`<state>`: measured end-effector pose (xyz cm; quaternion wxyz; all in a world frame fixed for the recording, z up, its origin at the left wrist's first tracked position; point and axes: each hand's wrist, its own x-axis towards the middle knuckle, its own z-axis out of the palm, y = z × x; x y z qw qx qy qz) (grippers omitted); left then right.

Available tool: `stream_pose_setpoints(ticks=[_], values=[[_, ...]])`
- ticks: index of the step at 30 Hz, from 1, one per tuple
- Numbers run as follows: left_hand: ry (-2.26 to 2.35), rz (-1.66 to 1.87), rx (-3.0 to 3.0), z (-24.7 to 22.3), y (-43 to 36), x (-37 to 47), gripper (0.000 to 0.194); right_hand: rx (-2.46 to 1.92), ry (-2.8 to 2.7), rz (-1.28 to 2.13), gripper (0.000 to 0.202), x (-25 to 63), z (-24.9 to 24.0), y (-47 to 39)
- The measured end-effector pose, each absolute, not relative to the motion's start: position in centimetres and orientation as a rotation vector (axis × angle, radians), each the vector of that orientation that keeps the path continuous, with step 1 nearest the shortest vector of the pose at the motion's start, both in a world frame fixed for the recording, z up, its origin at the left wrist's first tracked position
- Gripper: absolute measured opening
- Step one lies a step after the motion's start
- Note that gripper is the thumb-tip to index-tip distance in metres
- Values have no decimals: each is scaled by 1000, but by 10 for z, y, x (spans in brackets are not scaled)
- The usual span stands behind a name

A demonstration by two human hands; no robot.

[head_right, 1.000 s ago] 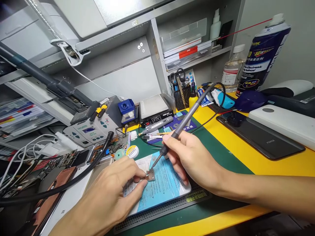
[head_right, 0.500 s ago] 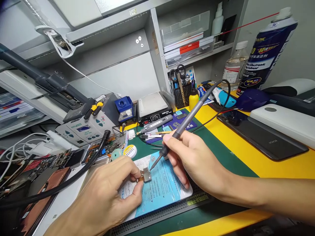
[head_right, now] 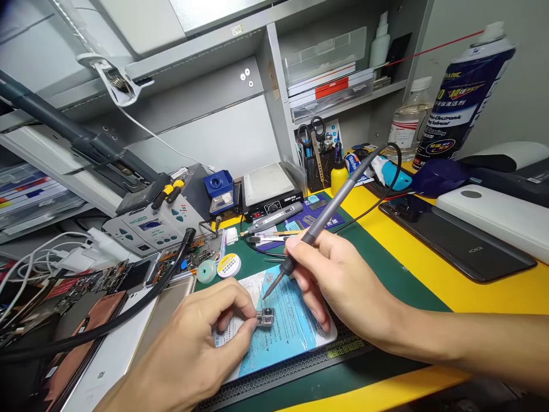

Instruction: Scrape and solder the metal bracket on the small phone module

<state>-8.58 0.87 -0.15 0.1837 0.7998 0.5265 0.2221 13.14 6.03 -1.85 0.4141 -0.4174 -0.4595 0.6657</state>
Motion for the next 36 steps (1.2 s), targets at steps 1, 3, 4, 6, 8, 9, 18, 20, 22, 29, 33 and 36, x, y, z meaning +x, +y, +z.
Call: stream_pose_setpoints(ticks=[1, 3, 4, 6, 8, 9, 18, 20, 22, 29, 33, 36], values=[[1480, 635, 2247, -2, 8, -85, 10, -1043, -1155, 1670, 43, 132, -18, 61], [1473, 650, 2241, -3, 7, -83, 10, -1035, -1154, 1664, 44, 132, -18, 61], [1472, 657, 2243, -3, 7, -83, 10, -1033, -1156, 1660, 44, 132, -17, 61], [1476, 660, 2254, -4, 6, -83, 11, -1033, -1163, 1652, 46, 132, -16, 62], [1481, 657, 2266, -4, 6, -84, 12, -1032, -1171, 1645, 47, 132, -15, 62], [1483, 653, 2271, -5, 6, -84, 13, -1028, -1173, 1645, 47, 132, -15, 62], [1487, 648, 2266, -9, 4, -87, 13, -1020, -1185, 1625, 50, 132, -13, 62], [1486, 647, 2258, -11, 4, -88, 13, -1016, -1185, 1620, 50, 132, -13, 63], [1482, 651, 2245, -12, 3, -88, 12, -1013, -1187, 1613, 50, 132, -13, 63], [1477, 678, 2149, -10, 3, -86, 13, -1015, -1159, 1623, 45, 134, -13, 61], [1483, 710, 2027, -8, 5, -86, 14, -991, -1140, 1639, 46, 135, -16, 63], [1520, 698, 1880, -9, 6, -85, 15, -980, -1105, 1660, 45, 136, -17, 65]])
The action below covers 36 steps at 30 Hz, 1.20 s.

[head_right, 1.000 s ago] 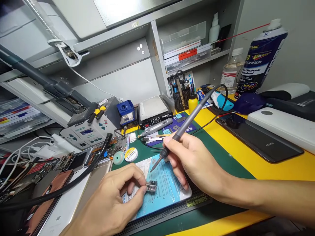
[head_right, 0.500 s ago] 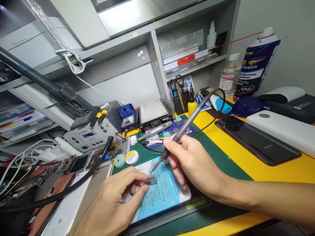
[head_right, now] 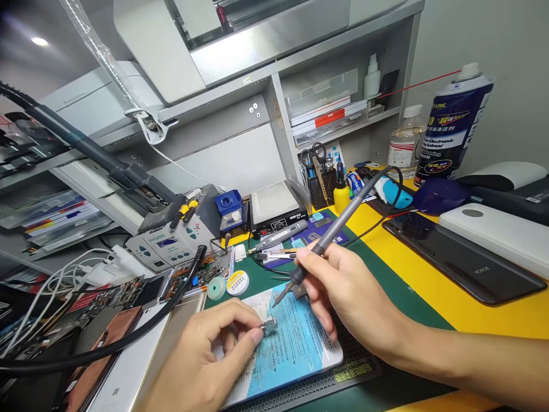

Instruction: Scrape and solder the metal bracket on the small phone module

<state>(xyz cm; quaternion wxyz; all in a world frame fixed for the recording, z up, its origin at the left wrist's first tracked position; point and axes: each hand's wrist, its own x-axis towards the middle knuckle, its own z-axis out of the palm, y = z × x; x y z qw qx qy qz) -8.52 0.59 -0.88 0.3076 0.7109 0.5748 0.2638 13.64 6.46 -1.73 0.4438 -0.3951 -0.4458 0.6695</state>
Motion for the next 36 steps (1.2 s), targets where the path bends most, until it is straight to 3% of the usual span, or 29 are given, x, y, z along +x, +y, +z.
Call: stream_pose_setpoints(ticks=[9, 17, 24, 36], values=[[1594, 634, 1496, 5, 5, -75, 19, -950, -1107, 1655, 44, 135, -15, 61], [1563, 518, 1458, 20, 11, -76, 21, -990, -1108, 1663, 46, 135, -16, 59], [1587, 497, 1505, 20, 16, -76, 17, -970, -1104, 1659, 35, 134, -11, 58], [1554, 430, 1529, 13, 12, -84, 29, -996, -1098, 1699, 43, 137, -12, 59]])
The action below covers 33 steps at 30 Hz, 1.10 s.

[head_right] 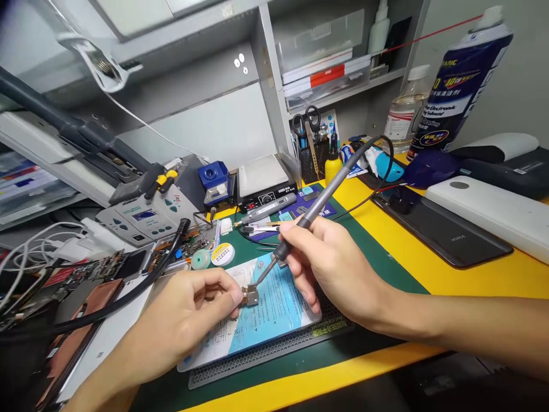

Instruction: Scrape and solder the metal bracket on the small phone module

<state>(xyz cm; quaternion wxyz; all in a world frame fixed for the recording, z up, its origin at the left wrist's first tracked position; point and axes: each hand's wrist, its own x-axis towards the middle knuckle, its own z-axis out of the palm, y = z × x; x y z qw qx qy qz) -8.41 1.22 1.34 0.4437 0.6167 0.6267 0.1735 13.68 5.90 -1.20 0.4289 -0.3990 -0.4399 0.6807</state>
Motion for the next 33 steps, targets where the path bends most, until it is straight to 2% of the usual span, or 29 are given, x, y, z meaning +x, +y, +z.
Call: stream_pose_setpoints(ticks=[10, 18, 33], values=[[1586, 427, 1540, 8, 10, -79, 33, -1099, -1185, 1736, 47, 136, -13, 55], [1623, 382, 1573, 9, 11, -83, 34, -1096, -1313, 1513, 41, 130, -10, 54], [1614, 426, 1588, 10, 21, -79, 27, -1096, -1478, 1388, 37, 131, -10, 54]])
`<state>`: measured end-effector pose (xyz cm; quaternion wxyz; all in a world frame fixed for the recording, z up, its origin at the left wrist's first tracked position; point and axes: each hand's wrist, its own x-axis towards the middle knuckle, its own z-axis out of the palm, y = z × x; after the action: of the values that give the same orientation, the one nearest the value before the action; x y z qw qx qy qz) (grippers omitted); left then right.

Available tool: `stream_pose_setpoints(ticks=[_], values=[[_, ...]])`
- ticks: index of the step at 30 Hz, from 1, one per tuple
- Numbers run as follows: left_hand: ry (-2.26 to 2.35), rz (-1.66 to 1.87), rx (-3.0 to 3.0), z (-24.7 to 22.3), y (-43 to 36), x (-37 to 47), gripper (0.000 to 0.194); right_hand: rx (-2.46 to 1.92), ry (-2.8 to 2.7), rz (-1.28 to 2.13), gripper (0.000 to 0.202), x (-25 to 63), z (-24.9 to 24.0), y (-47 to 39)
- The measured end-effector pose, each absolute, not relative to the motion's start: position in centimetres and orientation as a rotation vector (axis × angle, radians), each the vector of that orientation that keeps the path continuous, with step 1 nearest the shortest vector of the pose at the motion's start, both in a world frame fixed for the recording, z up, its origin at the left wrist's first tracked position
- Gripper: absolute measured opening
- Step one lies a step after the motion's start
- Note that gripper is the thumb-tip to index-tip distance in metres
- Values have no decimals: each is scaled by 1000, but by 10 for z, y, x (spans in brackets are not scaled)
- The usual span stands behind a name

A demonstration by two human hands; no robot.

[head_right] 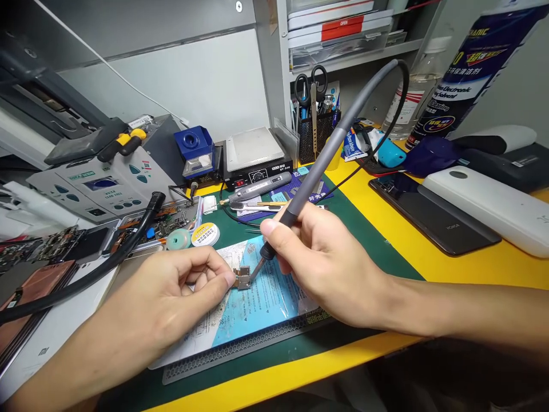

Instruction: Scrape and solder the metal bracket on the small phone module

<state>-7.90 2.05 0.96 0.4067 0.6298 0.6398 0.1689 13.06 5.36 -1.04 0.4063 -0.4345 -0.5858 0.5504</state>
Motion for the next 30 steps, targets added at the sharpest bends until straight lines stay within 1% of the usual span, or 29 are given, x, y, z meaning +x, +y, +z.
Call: stream_pose_setpoints(ticks=[4, 9, 17, 21, 30], values=[[1620, 443, 1603, 9, 21, -78, 24, -1107, -1488, 1337, 35, 131, -10, 53], [1626, 449, 1630, 9, 20, -78, 26, -1094, -1445, 1402, 38, 130, -7, 54], [1639, 473, 1652, 6, 21, -79, 27, -1105, -1390, 1438, 37, 127, -7, 55], [1659, 470, 1638, 5, 21, -78, 26, -1127, -1397, 1425, 33, 126, -6, 55], [1703, 489, 1658, 5, 23, -75, 24, -1148, -1405, 1428, 34, 126, -4, 54]])
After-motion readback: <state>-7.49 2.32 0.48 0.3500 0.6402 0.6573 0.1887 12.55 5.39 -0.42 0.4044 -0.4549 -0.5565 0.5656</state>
